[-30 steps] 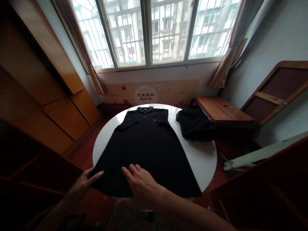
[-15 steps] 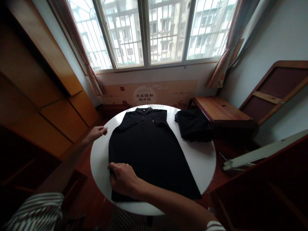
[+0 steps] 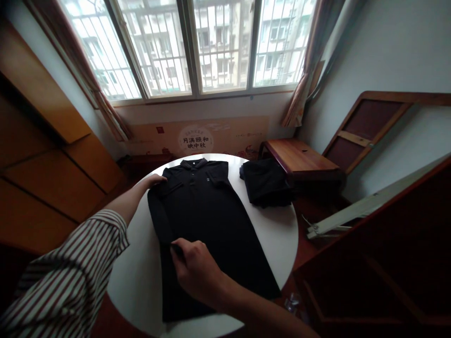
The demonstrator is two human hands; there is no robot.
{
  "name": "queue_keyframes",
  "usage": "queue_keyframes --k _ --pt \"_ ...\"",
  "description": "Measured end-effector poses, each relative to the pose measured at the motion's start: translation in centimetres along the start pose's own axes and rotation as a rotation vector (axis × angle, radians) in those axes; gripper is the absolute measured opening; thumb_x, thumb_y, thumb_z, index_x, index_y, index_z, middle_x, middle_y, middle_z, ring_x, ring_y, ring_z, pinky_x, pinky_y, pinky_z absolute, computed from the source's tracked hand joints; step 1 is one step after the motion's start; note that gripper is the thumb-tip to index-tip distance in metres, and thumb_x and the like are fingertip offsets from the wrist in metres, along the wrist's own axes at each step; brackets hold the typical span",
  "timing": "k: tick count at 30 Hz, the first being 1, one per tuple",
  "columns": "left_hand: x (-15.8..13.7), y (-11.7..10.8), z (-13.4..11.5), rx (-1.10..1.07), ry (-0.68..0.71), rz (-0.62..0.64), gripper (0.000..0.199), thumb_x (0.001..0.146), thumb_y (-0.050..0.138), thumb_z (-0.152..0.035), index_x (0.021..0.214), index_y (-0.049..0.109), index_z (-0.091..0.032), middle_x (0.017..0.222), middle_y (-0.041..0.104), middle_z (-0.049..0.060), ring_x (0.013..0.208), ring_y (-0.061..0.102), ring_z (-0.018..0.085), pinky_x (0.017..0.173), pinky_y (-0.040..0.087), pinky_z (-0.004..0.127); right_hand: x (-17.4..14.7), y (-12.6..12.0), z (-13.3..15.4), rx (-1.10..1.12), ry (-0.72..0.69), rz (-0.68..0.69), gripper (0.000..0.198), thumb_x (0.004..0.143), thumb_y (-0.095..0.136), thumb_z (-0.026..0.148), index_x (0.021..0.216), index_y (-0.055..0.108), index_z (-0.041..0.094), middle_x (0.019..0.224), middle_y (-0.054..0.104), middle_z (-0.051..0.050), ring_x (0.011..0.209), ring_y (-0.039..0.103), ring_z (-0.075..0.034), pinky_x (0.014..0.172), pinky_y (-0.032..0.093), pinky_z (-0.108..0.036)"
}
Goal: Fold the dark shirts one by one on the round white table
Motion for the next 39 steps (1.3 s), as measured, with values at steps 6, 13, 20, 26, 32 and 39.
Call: queue_keyframes --k 6,13,20,26,32,39 --pt "1.3 2.2 -8.7 -0.16 0.181 -0.044 0.02 0.072 0.072 -0.009 0.086 0.058 -0.01 0.055 0.046 -0.005 0.052 0.048 0.009 0.052 0.045 0.021 -3.5 -2.9 -2.6 0.483 0.258 -0.205 0.053 0.092 0.053 0.059 0.128 0.06 0.02 0.07 0.055 0.001 0.052 0.055 -0.014 0.047 0.049 -0.025" --pt "0.5 13.2 -19.0 -0.165 0.483 -0.017 0.039 0.074 0.068 -0.007 0.112 0.061 -0.011 0.093 0.066 0.008 0.082 0.062 0.016 0.078 0.05 0.026 -10.7 -3.7 -5.6 0.577 0.486 -0.436 0.073 0.089 0.055 0.061 0.148 0.041 0.02 0.071 0.066 -0.003 0.054 0.063 -0.02 0.056 0.054 -0.035" --pt "-2.3 22.6 -17.9 -0.082 0.622 0.132 0.022 0.082 0.067 -0.016 0.103 0.068 -0.011 0.093 0.071 0.008 0.082 0.066 0.016 0.084 0.05 0.026 -14.0 -4.7 -9.6 0.338 0.524 -0.742 0.068 0.073 0.068 0.064 0.125 0.066 0.021 0.12 0.069 -0.014 0.109 0.066 -0.032 0.085 0.057 -0.04" --pt "-1.5 19.7 -16.5 -0.025 0.636 0.04 0.014 0.086 0.059 -0.015 0.09 0.071 -0.011 0.091 0.072 0.011 0.089 0.065 0.019 0.084 0.046 0.025 -14.2 -6.6 -9.9 -0.057 0.444 -0.691 0.051 0.084 0.062 0.053 0.123 0.067 0.021 0.081 0.073 -0.008 0.068 0.069 -0.023 0.063 0.056 -0.033" --pt "-6.0 18.3 -14.2 -0.015 0.68 0.05 0.031 0.09 0.052 -0.027 0.063 0.062 -0.015 0.059 0.059 0.002 0.061 0.057 0.015 0.062 0.041 0.023 -3.2 -13.9 -9.6 -0.255 0.109 -0.534 0.027 0.092 0.052 0.037 0.093 0.072 0.018 0.092 0.074 -0.008 0.079 0.07 -0.02 0.07 0.055 -0.028" --pt "-15.5 20.7 -6.0 -0.032 0.857 0.035 0.048 0.094 0.042 -0.047 0.057 0.047 -0.018 0.054 0.046 -0.003 0.051 0.04 0.01 0.054 0.026 0.025 17.0 -19.6 -12.6 -0.453 0.423 -0.446 0.019 0.085 0.065 0.022 0.095 0.073 0.008 0.104 0.074 -0.017 0.106 0.067 -0.027 0.086 0.049 -0.026"
Point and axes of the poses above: each hand's wrist, its own x-axis towards the middle knuckle, its own y-axis out of the palm, z = x × y, the point moved 1 cm from there along x, towards the middle knuckle
